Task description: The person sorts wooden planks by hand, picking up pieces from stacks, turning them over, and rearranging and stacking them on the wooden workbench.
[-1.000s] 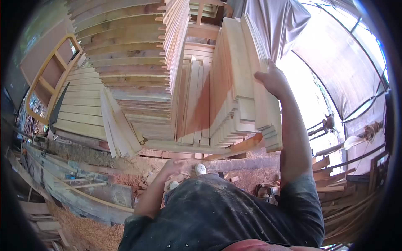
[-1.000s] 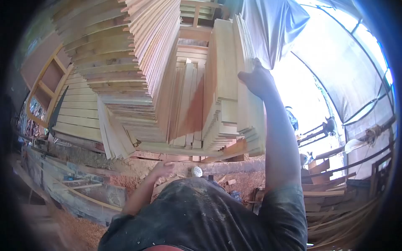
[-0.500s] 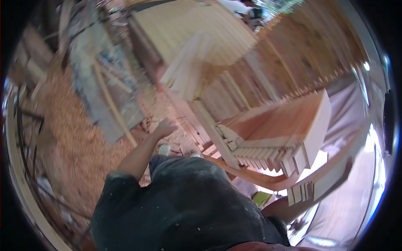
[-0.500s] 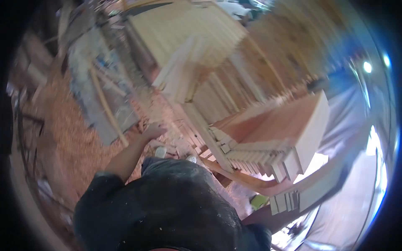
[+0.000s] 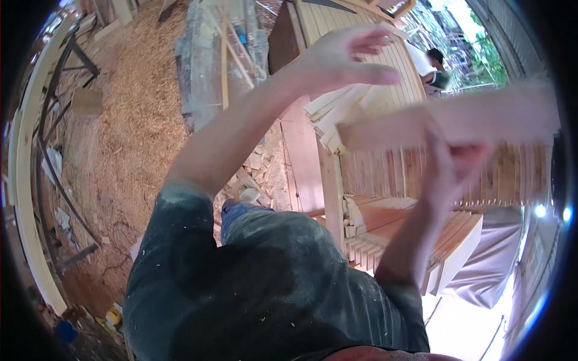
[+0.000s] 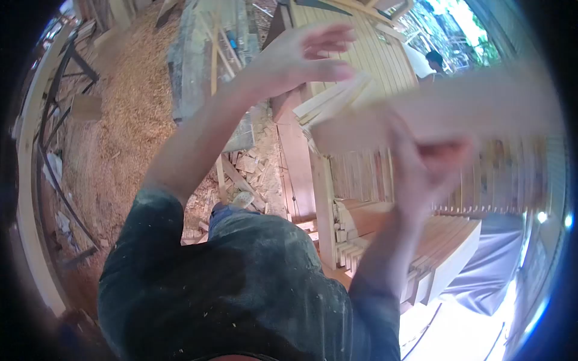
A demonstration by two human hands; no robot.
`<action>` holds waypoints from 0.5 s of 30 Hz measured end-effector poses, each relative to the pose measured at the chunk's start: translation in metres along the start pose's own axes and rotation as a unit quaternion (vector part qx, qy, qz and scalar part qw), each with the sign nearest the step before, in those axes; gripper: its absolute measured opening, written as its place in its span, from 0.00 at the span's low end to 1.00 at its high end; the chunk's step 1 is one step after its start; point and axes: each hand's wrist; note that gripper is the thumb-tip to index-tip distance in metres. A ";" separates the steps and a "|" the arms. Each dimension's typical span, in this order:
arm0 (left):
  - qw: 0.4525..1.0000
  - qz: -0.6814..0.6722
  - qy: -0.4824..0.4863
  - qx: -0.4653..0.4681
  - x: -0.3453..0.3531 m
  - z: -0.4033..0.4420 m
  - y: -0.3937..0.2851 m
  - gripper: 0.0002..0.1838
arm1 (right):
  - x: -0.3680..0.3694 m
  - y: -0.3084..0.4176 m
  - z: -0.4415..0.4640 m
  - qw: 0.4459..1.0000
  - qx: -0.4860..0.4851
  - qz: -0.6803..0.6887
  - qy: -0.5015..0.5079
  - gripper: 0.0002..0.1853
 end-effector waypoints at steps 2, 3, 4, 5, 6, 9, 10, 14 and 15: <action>0.993 0.082 0.016 0.077 -0.004 0.016 -0.025 0.53 | 0.073 -0.020 0.000 0.992 0.037 0.098 0.075 0.36; 0.991 0.111 -0.026 0.072 -0.013 0.014 -0.040 0.50 | 0.103 -0.040 -0.007 0.980 0.055 0.158 0.107 0.37; 0.986 0.140 -0.069 0.064 -0.022 0.011 -0.055 0.48 | 0.130 -0.053 -0.015 0.976 0.059 0.172 0.122 0.38; 0.978 0.170 -0.108 0.055 -0.028 0.008 -0.062 0.46 | 0.153 -0.066 -0.024 0.971 0.065 0.187 0.135 0.39; 0.953 0.242 -0.173 0.056 -0.039 0.009 -0.045 0.45 | 0.172 -0.080 -0.032 0.975 0.064 0.155 0.148 0.39; 0.950 0.168 -0.223 0.141 -0.068 -0.013 -0.021 0.33 | 0.220 -0.121 -0.054 0.975 0.060 0.124 0.173 0.38; 0.932 0.248 -0.251 0.080 -0.070 -0.027 -0.026 0.33 | 0.231 -0.134 -0.061 0.978 0.050 0.092 0.183 0.38; 0.938 0.242 -0.248 -0.012 -0.079 -0.044 -0.034 0.34 | 0.261 -0.187 -0.098 0.970 0.100 0.091 0.202 0.35; 0.946 0.211 -0.237 -0.071 -0.078 -0.048 -0.050 0.36 | 0.265 -0.196 -0.105 0.963 0.119 0.137 0.199 0.34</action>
Point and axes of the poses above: each hand's wrist, its own z-axis towards the middle knuckle, its own x-axis out of the palm, y = z × x, and after that the axes turned 4 degrees about z, right-handed
